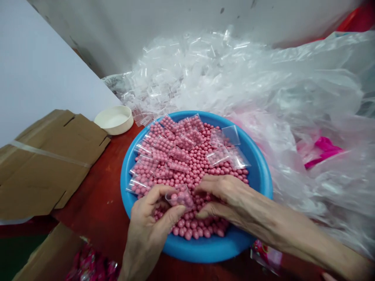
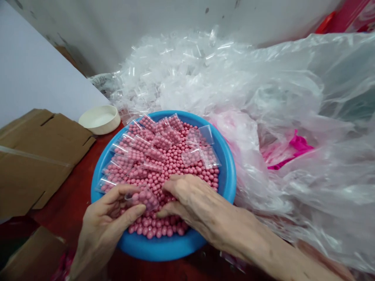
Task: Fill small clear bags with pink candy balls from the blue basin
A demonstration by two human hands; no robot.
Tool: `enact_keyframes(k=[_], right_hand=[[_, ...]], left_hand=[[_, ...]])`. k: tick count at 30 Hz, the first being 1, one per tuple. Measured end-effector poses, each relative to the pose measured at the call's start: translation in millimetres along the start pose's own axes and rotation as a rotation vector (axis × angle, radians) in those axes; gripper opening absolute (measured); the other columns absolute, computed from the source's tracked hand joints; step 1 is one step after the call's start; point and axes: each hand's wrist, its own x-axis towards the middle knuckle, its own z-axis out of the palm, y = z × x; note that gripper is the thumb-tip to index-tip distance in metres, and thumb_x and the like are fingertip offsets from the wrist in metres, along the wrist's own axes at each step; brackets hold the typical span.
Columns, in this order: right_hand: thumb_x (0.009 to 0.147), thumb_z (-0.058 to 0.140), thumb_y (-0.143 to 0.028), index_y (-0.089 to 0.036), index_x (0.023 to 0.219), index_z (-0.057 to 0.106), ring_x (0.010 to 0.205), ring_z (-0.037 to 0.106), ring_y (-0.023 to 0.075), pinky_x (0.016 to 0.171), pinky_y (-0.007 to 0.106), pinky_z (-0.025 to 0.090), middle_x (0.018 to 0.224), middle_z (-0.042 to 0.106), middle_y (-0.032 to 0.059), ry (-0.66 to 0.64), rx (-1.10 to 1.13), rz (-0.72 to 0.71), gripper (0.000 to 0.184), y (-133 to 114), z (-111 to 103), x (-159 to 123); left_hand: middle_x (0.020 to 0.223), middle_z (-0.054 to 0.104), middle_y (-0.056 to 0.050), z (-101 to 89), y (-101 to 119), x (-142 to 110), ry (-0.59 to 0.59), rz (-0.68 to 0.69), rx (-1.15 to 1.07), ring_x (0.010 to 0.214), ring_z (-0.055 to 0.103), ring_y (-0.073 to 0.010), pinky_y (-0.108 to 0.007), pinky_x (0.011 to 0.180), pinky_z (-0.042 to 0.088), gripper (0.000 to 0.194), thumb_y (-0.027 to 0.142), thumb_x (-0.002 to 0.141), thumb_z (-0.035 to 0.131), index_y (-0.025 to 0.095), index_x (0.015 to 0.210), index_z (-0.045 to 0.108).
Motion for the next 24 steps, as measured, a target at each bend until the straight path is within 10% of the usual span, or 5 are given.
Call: enact_keyframes(k=[12, 19, 24], right_hand=[[0.092, 0.034, -0.017, -0.019, 0.084, 0.059, 0.07, 0.054, 0.0185, 0.065, 0.029, 0.046, 0.078, 0.059, 0.0053, -0.104, -0.081, 0.035, 0.026, -9.8, -8.3, -1.4], [0.081, 0.054, -0.01, -0.018, 0.086, 0.059, 0.067, 0.057, 0.0119, 0.06, 0.022, 0.047, 0.077, 0.06, -0.0004, -0.252, 0.286, 0.367, 0.01, 5.0, -3.7, 20.1], [0.081, 0.064, -0.019, -0.015, 0.075, 0.062, 0.061, 0.055, 0.0101, 0.054, 0.02, 0.043, 0.067, 0.061, -0.0013, 0.136, 0.44, 0.331, 0.007, -9.4, -13.9, 38.1]], left_hand=[[0.08, 0.071, 0.003, 3.8, 1.5, -0.5, 0.053, 0.17, 0.094, 0.072, 0.065, -0.0114, -0.017, 0.063, 0.051, 0.011, 0.016, 0.074, 0.068, 0.022, 0.083, 0.069], [0.086, 0.073, 0.005, 5.9, -0.8, -7.4, 0.2, 0.204, -0.058, 0.08, 0.067, -0.0117, -0.018, 0.072, 0.052, 0.016, 0.014, 0.071, 0.071, 0.025, 0.082, 0.069], [0.082, 0.073, 0.003, 7.4, 0.9, -5.1, 0.192, 0.092, 0.012, 0.076, 0.067, -0.0142, -0.021, 0.066, 0.051, 0.012, 0.018, 0.072, 0.07, 0.022, 0.083, 0.069]])
